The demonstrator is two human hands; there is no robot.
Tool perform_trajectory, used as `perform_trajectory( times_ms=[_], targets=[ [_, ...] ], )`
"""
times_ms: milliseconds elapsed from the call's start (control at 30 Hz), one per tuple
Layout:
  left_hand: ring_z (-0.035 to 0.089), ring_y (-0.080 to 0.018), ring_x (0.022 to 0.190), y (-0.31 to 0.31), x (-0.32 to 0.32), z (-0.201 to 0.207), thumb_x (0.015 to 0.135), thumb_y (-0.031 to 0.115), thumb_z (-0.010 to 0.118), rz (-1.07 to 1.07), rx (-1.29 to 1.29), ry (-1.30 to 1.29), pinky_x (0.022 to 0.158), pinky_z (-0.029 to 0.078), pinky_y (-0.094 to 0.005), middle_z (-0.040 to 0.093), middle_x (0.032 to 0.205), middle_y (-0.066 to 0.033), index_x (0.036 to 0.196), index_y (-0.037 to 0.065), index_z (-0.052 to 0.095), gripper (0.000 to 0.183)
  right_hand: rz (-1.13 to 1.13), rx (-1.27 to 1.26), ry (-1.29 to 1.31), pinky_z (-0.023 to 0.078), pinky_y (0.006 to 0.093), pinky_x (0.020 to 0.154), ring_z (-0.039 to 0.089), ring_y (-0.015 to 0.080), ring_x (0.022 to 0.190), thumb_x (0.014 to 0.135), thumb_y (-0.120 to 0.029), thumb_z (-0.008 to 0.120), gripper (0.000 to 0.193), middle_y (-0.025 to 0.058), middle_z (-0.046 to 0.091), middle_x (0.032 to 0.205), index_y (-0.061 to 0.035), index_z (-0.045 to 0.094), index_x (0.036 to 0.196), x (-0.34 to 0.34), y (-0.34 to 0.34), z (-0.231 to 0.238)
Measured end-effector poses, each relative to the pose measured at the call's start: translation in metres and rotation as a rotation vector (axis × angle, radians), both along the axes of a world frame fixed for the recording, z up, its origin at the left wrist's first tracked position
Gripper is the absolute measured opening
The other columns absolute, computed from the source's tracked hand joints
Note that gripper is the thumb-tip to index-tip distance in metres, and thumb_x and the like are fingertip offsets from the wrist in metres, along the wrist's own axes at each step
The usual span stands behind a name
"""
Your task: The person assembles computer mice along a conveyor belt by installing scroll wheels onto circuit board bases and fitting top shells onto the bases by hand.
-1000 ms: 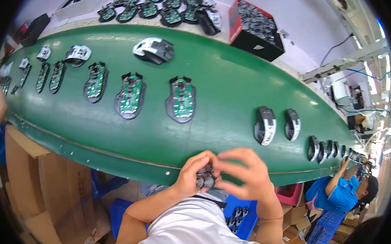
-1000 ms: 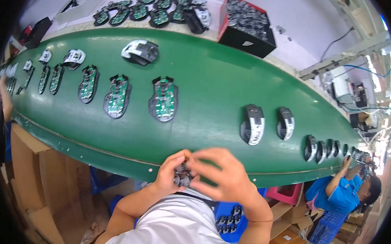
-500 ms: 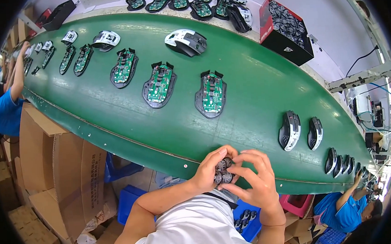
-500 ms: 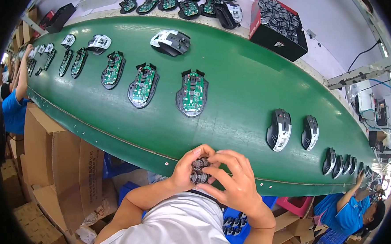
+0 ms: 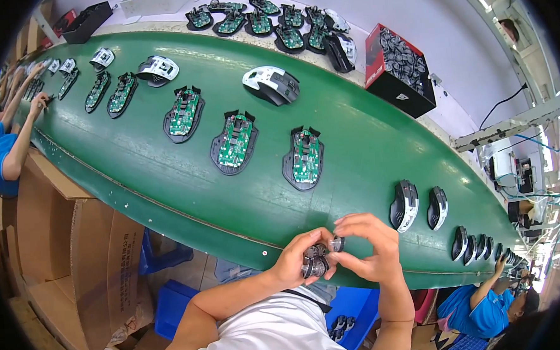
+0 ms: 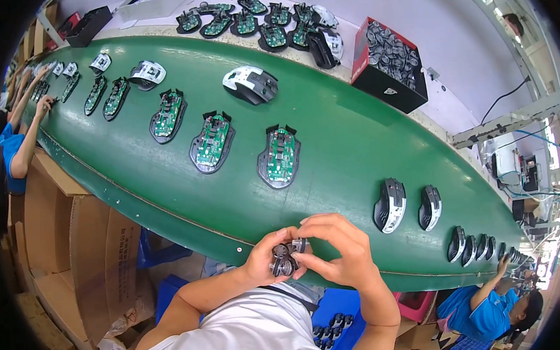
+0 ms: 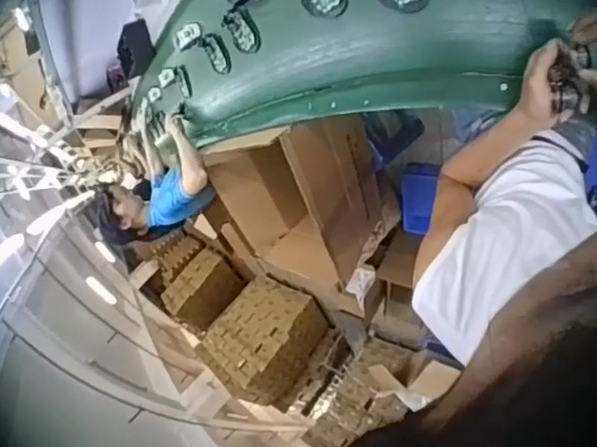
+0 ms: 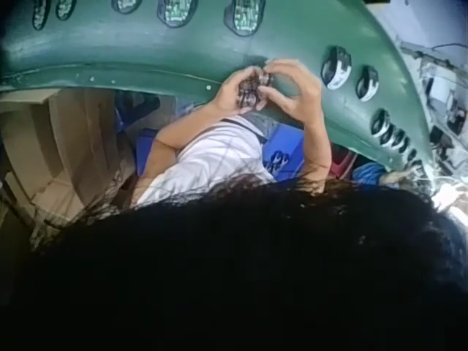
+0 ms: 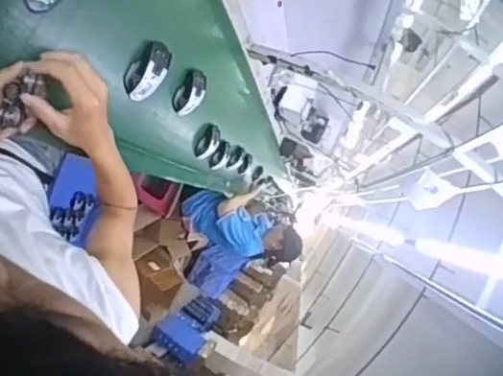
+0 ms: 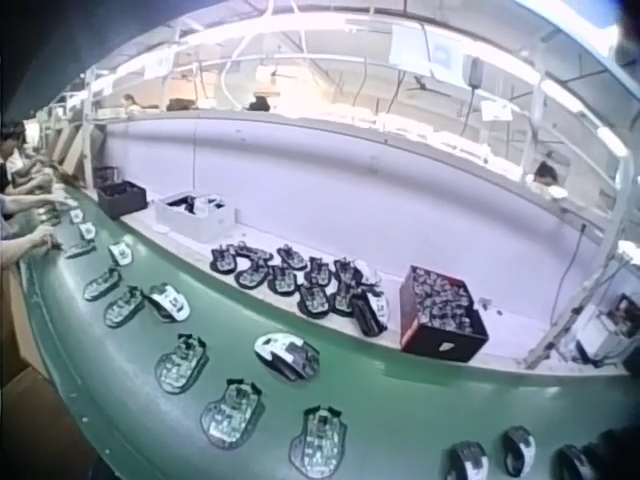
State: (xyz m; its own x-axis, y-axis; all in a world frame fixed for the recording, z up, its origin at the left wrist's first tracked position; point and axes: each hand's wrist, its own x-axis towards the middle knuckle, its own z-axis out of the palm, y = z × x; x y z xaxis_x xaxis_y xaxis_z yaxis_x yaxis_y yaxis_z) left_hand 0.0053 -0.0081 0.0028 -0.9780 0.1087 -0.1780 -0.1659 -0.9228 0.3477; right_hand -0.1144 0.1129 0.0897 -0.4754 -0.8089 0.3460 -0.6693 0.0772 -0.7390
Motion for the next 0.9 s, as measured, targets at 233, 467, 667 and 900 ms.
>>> perform_trajectory(
  times_ms=[233, 467, 667, 900],
  targets=[
    [0.06, -0.0149, 0.056, -0.007, 0.003, 0.005, 0.105, 0.041, 0.038, 0.017, -0.005, 0.043, 0.035, 0.037, -0.0219, 0.061, 0.078, -0.0112, 0.103, 0.005, 0.055, 0.04, 0.084, 0.043, -0.181, 0.054, 0.032, 0.081, 0.064, 0.0217, 0.094, 0.067, -0.003, 0.085, 0.047, 0.012, 0.061, 0.102, 0.001, 0.07, 0.111, -0.001, -0.006, -0.007],
    [0.062, -0.0173, 0.061, -0.012, 0.004, 0.006, 0.104, 0.038, 0.042, -0.008, 0.02, 0.049, 0.035, 0.036, -0.0217, 0.057, 0.084, -0.011, 0.104, 0.004, 0.054, 0.036, -0.009, -0.111, -0.56, 0.056, 0.0327, 0.087, 0.064, 0.0193, 0.104, 0.075, 0.007, 0.078, 0.041, 0.0132, 0.061, 0.111, 0.0031, 0.065, 0.114, 0.0, -0.015, -0.015],
    [0.061, -0.0175, 0.061, -0.012, 0.006, 0.001, 0.104, 0.034, 0.044, -0.014, 0.022, 0.096, 0.036, 0.036, -0.0213, 0.057, 0.084, -0.0107, 0.105, 0.005, 0.052, 0.03, -0.048, -0.066, -0.776, 0.053, 0.0308, 0.092, 0.064, 0.0178, 0.104, 0.076, 0.011, 0.076, 0.042, 0.0121, 0.062, 0.113, 0.0048, 0.064, 0.116, -0.018, -0.022, -0.023],
    [0.062, -0.0175, 0.062, -0.016, 0.007, 0.0, 0.104, 0.032, 0.045, -0.036, 0.045, 0.095, 0.035, 0.036, -0.0212, 0.057, 0.085, -0.0097, 0.106, 0.006, 0.051, 0.027, -0.128, 0.108, -0.093, 0.05, 0.0309, 0.088, 0.061, 0.0199, 0.097, 0.079, -0.002, 0.076, 0.043, 0.0095, 0.062, 0.106, -0.0029, 0.069, 0.121, -0.065, -0.07, -0.019]
  ],
)
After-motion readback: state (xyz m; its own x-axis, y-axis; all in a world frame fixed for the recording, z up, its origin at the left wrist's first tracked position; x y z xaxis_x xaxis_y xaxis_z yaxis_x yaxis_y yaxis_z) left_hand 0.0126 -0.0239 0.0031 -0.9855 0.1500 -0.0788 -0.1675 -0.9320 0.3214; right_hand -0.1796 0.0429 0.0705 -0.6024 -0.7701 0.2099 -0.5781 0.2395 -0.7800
